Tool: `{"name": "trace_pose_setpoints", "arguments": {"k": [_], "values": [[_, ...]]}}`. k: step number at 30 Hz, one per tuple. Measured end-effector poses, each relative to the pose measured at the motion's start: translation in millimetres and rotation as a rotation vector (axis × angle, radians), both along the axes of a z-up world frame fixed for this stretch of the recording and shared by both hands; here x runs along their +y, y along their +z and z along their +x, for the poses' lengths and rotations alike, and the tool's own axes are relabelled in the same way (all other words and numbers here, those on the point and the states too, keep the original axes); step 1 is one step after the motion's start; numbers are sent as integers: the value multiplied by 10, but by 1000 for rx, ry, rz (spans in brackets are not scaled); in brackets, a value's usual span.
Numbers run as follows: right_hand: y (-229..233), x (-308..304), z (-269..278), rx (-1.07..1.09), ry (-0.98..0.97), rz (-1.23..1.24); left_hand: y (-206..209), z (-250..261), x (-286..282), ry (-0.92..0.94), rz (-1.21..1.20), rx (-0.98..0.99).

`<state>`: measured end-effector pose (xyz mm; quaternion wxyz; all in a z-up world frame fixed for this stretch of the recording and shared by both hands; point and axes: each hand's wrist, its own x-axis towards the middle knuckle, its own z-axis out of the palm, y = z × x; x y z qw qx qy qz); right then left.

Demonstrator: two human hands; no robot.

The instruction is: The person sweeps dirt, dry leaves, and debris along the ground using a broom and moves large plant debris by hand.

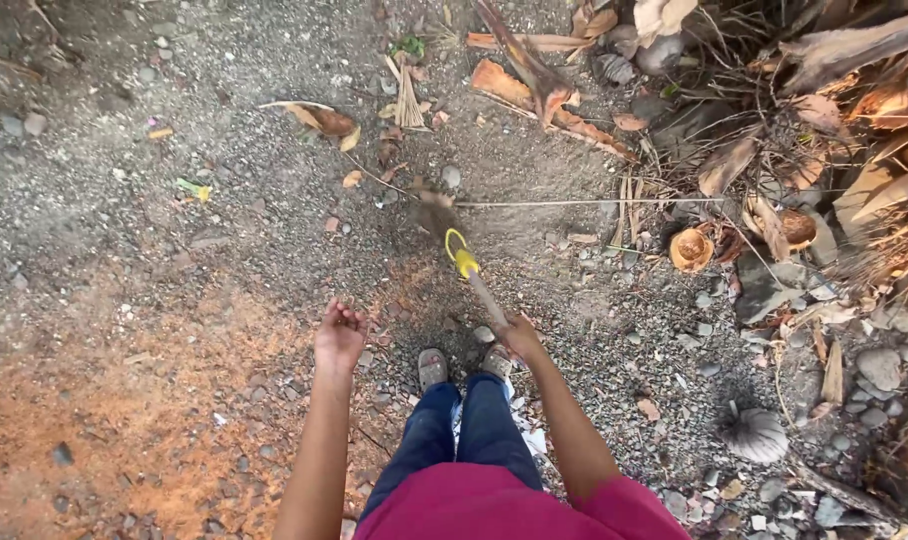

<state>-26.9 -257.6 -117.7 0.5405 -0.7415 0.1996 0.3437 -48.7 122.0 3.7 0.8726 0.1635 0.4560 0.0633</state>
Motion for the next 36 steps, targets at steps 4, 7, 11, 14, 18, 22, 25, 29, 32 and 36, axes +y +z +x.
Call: {"name": "trace_pose_setpoints", "arguments": {"k": [4, 7, 11, 14, 18, 22, 25, 29, 32, 36], "values": [[-10, 177, -127, 23, -70, -19, 129, -246, 303, 34, 48, -45], [-850, 608, 33, -107, 60, -91, 57, -425, 425, 107, 52, 3], [-856, 1299, 657, 206, -224, 364, 96, -492, 475, 115, 53, 12], [-733, 1245, 995, 370, -367, 756, 57, -499, 573, 148, 31, -5], [-787, 1119, 1135, 258, -382, 770, 115, -575, 757, 206, 39, -81], [-542, 1395, 1083, 171, -348, 320, 305, -899, 845, 287, 30, -35], [-1262, 1473, 1575, 74, -294, 433, 511, -995, 777, 355, 94, 56], [-1089, 1518, 1843, 436, -283, 644, 111, -936, 818, 391, 93, 6], [-557, 1426, 1355, 329, -101, 586, -89, -777, 647, 409, 98, -43], [-459, 1223, 1161, 436, 396, 439, -385, -159, 116, 403, 116, -103]]}}
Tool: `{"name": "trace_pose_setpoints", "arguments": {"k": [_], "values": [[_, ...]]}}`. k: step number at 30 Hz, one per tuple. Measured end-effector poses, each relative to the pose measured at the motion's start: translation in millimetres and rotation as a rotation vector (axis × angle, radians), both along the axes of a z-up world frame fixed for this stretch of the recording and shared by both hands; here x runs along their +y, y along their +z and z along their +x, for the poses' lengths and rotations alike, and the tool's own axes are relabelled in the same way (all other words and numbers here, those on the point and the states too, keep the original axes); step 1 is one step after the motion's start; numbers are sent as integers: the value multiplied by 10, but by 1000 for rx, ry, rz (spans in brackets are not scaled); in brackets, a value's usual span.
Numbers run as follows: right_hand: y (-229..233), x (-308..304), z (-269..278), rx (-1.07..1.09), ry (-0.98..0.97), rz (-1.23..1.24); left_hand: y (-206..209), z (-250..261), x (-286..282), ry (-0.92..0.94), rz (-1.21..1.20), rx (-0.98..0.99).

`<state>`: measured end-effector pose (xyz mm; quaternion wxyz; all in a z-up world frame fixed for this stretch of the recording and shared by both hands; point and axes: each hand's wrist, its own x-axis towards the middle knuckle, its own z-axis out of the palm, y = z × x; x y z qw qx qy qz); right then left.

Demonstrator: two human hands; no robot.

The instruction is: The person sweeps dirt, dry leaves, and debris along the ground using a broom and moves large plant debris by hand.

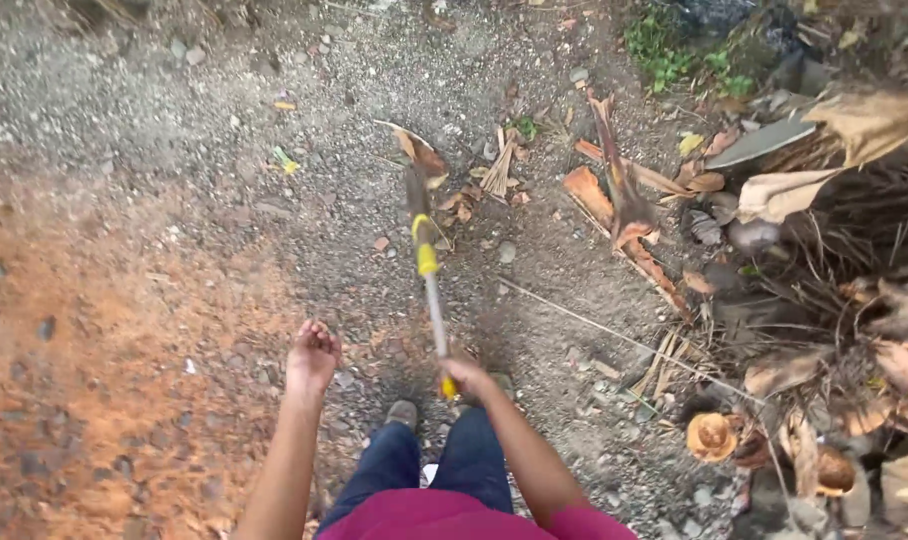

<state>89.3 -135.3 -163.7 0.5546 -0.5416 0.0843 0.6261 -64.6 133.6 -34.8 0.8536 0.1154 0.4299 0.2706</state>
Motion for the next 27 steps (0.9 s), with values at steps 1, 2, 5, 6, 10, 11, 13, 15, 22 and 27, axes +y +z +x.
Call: {"name": "trace_pose_setpoints", "arguments": {"k": [1, 2, 5, 6, 10, 11, 13, 15, 22, 27], "values": [[-23, -116, -4, 15, 16, -9, -97, 126, -215, 16, -9, 15], [-50, -231, 10, 67, 72, -54, -200, 271, -425, 23, -51, 54], [-465, -472, 408, 194, 115, -46, -768, 679, -961, -42, -98, 62], [-655, -541, 577, 255, 99, 2, -994, 773, -1141, -115, -104, 17], [-570, -931, 1766, 502, -38, 197, -1224, 1245, -1486, -67, -201, 61], [-649, -1125, 2141, 390, 1, 71, -1213, 1339, -1539, -61, -194, 78], [-289, -1466, 2848, 290, 52, -69, -1117, 1490, -1602, -44, -203, 107], [601, -1525, 3489, -43, -21, -357, -902, 1618, -1563, 13, -147, 126], [106, -1280, 4111, -731, -37, -312, -525, 2005, -1135, 101, -86, 141], [951, -1091, 3495, -474, 199, -337, -584, 1968, -950, 156, -113, 66]]}}
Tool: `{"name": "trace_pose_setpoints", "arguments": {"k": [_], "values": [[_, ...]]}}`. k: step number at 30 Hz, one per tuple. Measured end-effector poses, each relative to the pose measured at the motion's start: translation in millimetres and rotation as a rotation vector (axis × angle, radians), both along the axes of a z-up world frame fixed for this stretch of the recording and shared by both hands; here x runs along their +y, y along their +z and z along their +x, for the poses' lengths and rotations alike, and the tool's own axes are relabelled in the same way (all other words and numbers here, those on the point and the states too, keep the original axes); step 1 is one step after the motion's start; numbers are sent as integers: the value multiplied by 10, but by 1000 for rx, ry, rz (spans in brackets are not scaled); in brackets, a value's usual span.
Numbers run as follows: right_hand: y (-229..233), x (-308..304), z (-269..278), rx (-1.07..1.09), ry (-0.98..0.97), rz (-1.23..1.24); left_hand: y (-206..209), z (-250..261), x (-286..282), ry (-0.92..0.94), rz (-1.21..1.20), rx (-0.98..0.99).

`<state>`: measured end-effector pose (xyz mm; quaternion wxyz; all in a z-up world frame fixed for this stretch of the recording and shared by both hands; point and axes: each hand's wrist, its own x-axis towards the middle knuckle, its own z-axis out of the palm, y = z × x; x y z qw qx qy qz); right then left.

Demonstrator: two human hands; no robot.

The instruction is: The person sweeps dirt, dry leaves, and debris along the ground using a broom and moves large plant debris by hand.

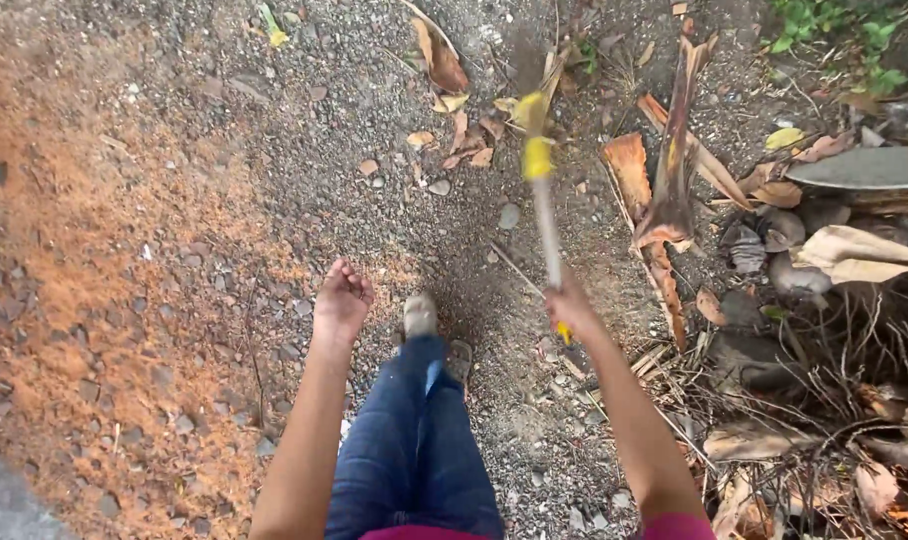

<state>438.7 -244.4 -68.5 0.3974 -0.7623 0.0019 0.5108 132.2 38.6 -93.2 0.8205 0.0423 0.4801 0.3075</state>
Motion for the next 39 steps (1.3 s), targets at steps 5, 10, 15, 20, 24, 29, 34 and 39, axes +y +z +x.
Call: {"name": "trace_pose_setpoints", "arguments": {"k": [5, 10, 15, 20, 24, 29, 34, 39], "values": [[-545, 425, -172, 602, -121, 190, -151, 288, 215, 31, -70, -17], [-592, 394, 699, 635, -193, -140, -37, 698, 678, -8, -80, -88], [-27, 393, 2192, 326, -368, -159, 209, 1169, 1298, -16, 5, 41], [-328, 732, 2131, -50, -362, -61, 427, 1456, 1475, -11, -50, 77], [323, 1084, 1367, -22, -64, -147, 271, 1490, 1630, 30, -79, 13], [386, 1516, 366, 481, -16, -84, 362, 1386, 1790, 59, -94, 51], [-874, 1714, 226, 829, -95, 67, 530, 1231, 2028, 132, -85, 82], [-881, 1538, 1634, 553, -248, -27, 615, 953, 2159, 181, -44, 32]]}}
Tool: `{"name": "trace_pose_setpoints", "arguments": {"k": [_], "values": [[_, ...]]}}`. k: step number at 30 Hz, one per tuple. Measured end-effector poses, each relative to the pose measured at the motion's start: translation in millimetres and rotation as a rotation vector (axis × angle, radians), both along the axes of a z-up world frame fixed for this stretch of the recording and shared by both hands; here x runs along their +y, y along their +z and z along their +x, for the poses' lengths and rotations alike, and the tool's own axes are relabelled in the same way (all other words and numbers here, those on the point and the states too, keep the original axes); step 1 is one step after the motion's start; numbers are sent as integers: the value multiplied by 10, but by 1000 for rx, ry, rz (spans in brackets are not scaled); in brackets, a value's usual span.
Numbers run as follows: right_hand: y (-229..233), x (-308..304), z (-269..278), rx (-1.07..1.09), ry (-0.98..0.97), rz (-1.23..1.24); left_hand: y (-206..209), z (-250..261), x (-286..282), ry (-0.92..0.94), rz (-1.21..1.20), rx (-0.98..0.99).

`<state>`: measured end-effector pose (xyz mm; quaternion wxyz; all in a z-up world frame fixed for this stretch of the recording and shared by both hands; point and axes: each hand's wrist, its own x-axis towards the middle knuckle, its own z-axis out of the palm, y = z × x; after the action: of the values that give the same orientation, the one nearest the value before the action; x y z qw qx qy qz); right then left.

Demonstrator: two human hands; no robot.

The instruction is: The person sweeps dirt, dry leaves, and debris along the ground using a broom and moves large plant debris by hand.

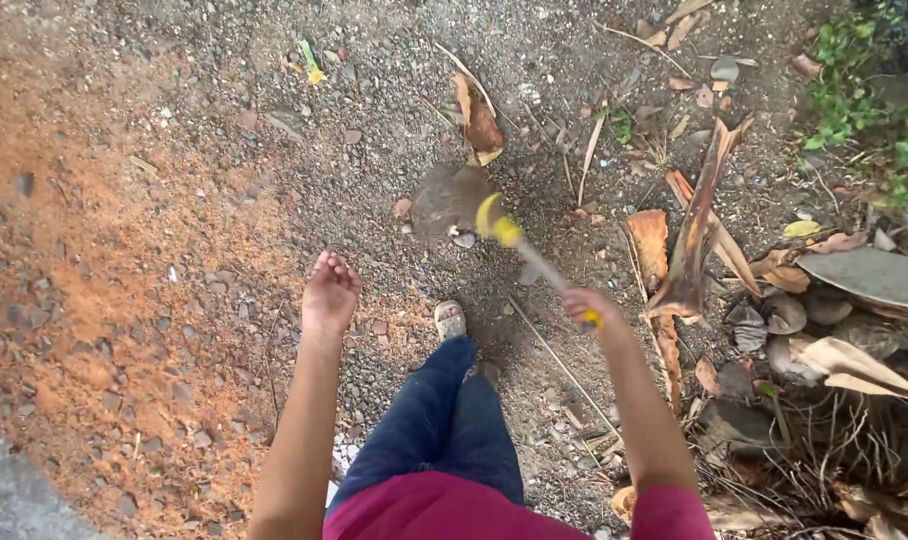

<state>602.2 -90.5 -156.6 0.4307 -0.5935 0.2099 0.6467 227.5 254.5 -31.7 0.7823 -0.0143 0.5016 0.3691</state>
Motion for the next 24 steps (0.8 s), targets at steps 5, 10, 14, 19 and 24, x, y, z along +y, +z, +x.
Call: {"name": "trace_pose_setpoints", "arguments": {"k": [5, 10, 14, 19, 24], "values": [[605, 415, -86, -326, -123, -123, -137, -139, -103, -3, 1, 38], [1047, 847, -626, -624, 188, -55, 23, 126, -33, 32, -70, 78], [1076, 1222, -875, -276, 358, -31, 108, 353, 174, 59, -77, 69], [166, 1591, -213, 9, 292, 196, 81, 684, 498, 61, 4, 13], [44, 1218, 1195, -165, -47, 229, 373, 985, 834, 74, 16, 65]]}}
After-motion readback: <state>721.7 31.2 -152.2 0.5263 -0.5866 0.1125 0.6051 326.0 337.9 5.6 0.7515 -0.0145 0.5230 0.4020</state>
